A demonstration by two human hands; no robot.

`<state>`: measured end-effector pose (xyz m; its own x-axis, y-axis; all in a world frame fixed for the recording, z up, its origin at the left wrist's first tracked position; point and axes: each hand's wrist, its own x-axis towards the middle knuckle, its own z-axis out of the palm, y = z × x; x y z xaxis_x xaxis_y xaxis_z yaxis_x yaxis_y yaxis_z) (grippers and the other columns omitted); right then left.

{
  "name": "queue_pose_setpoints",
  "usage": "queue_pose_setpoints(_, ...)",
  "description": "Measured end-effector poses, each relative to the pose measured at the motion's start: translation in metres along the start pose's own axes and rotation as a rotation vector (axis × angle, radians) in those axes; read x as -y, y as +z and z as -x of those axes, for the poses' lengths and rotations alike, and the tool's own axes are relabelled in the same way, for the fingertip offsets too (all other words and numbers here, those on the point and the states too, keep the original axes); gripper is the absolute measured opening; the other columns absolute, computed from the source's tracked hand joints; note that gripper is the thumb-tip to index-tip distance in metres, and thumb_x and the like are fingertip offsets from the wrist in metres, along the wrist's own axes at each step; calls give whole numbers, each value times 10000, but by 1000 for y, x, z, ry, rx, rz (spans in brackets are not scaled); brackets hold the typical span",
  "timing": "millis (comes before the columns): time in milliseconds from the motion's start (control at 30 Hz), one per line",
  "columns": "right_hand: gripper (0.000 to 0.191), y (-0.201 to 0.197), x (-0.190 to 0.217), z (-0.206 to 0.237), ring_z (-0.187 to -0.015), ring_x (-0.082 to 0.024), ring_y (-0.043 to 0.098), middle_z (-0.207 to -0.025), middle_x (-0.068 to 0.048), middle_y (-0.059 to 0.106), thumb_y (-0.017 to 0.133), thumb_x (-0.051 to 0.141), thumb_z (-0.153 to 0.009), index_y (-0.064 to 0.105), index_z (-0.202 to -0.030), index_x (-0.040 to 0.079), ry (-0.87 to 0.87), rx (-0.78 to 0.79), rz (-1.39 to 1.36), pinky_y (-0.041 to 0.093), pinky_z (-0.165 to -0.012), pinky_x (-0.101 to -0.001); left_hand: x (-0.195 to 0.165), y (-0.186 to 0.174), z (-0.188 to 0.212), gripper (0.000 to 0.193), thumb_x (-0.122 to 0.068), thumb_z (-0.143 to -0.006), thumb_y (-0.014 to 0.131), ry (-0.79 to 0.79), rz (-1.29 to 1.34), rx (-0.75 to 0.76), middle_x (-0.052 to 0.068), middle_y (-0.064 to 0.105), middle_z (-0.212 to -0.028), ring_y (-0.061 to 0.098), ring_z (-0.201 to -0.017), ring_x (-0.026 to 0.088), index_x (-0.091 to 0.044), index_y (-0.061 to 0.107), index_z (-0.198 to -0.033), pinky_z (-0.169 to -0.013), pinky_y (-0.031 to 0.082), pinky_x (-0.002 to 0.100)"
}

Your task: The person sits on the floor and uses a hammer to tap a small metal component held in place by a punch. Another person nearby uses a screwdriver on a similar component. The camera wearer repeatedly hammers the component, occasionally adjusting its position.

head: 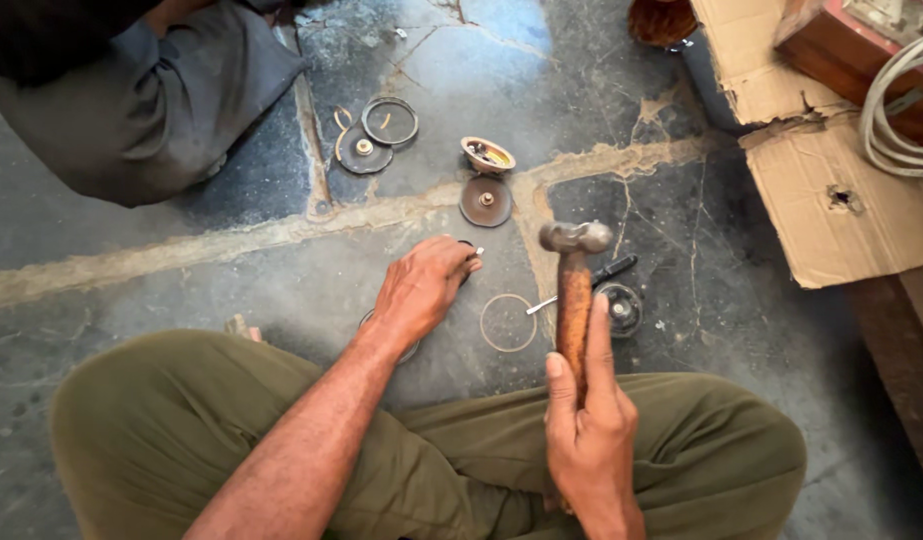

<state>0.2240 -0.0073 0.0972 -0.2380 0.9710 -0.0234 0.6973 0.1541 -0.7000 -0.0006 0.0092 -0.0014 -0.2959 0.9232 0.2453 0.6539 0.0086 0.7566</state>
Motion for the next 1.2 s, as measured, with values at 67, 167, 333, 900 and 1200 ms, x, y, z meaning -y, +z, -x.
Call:
queue_pose_setpoints(67,643,1,1,-1,-959,-367,712,-1141,-293,683,599,154,-1020,359,-1609,59,-228,-47,-28,560,-769,-381,-1,0,-1,189,-252,-952,665,10,-13,-3,109,687,-962,658,-980,343,-81,714,-1013,-793,517,452)
queue_pose_setpoints(167,613,1,4,-1,-1204,-383,687,-1373,-296,633,583,131,-1021,359,-1580,18,-348,-40,-82,556,-889,-386,-2,0,-1,187,-254,-950,670,-7,-29,15,109,682,-946,657,-977,342,-83,723,-1006,-791,517,452)
queue_pose_setpoints(333,616,2,8,1,-1240,-375,681,-1406,-278,621,583,116,-1011,359,-1574,7,-330,-6,-106,547,-927,-382,-3,-1,-1,176,-237,-942,671,30,-43,3,106,679,-951,653,-972,343,-83,723,-1010,-791,521,455)
queue_pose_setpoints(900,647,3,24,2,-1128,-420,682,-1244,-247,700,612,175,-973,392,-1577,112,-175,199,9,547,-853,-413,6,8,4,132,-206,-944,692,15,-69,10,113,667,-934,657,-958,333,-88,718,-999,-780,527,457)
queue_pose_setpoints(1200,638,4,20,7,-1054,-450,692,-1200,-262,702,595,176,-977,371,-1573,135,-227,176,11,544,-795,-442,15,14,6,141,-186,-968,659,-110,-55,125,118,714,-1061,670,-1110,326,-141,731,-1081,-915,548,451)
